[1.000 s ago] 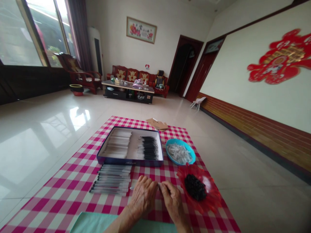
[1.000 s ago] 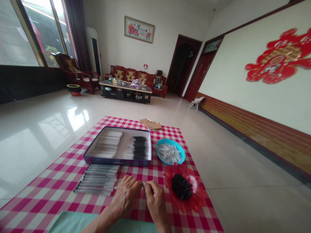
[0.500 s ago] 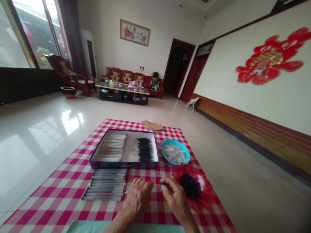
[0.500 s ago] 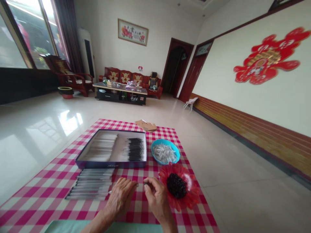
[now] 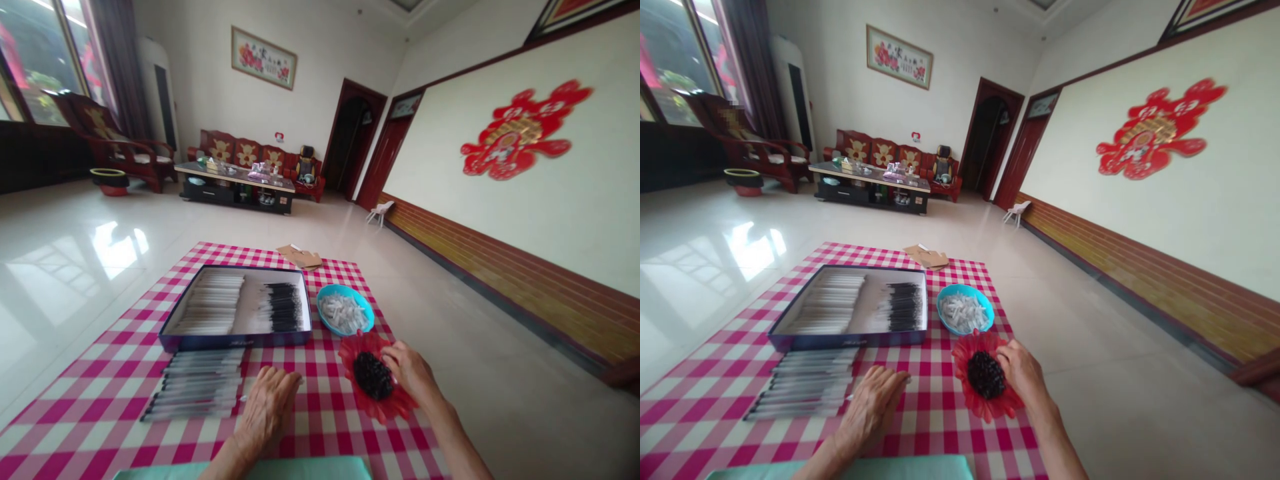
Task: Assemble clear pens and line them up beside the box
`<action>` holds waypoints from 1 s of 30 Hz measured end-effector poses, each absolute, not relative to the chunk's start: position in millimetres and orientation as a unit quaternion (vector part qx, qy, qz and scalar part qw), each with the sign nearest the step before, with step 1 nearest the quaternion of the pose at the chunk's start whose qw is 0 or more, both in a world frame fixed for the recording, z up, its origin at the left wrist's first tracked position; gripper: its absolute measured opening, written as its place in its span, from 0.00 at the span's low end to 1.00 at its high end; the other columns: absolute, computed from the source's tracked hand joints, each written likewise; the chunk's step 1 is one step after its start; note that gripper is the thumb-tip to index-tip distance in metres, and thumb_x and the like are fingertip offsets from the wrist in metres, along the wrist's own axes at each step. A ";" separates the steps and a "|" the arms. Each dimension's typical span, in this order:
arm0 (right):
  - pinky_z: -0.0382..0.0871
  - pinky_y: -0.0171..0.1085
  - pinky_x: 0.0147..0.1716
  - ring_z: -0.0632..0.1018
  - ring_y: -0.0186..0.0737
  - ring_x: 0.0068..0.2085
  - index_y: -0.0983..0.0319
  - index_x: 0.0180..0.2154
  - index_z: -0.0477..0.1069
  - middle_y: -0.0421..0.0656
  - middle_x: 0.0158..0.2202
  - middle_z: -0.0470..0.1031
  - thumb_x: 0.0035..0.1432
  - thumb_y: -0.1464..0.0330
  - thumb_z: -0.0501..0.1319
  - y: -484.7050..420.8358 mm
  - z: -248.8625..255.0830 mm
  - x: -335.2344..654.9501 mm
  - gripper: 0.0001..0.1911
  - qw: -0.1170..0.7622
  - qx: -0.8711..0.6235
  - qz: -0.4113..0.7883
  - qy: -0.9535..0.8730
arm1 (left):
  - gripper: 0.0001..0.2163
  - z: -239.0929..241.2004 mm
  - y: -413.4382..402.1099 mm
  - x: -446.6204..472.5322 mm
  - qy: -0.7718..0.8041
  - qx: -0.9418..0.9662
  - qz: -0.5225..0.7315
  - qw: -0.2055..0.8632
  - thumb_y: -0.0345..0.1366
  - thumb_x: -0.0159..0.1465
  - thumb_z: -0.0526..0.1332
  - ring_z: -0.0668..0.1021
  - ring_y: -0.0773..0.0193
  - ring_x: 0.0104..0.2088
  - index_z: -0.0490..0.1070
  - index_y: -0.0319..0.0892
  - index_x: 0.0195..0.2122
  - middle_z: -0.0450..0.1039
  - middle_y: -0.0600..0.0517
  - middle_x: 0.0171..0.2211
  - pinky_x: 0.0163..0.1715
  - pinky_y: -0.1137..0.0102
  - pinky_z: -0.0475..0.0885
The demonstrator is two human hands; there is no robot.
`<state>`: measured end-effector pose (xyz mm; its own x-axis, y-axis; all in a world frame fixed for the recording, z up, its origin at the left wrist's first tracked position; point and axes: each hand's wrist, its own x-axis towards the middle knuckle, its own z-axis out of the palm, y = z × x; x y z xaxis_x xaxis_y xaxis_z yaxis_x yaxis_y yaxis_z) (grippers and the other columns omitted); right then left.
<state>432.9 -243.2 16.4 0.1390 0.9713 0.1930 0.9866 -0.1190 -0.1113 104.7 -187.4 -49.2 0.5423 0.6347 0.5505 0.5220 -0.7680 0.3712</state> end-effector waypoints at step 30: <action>0.61 0.35 0.33 0.77 0.43 0.35 0.64 0.31 0.75 0.50 0.34 0.78 0.58 0.80 0.48 -246.2 1.6 409.8 0.17 -0.044 -0.772 -0.060 -0.631 | 0.12 -46.0 -189.7 104.4 0.326 0.880 0.336 0.085 0.31 0.68 0.46 0.71 0.60 0.30 0.69 0.44 0.38 0.69 0.52 0.26 0.35 0.64 0.64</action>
<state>409.8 -246.2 1.6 0.1962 0.9799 0.0362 0.9693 -0.1994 0.1441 104.4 -189.7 -46.0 0.5615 0.6305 0.5359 0.5164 -0.7730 0.3684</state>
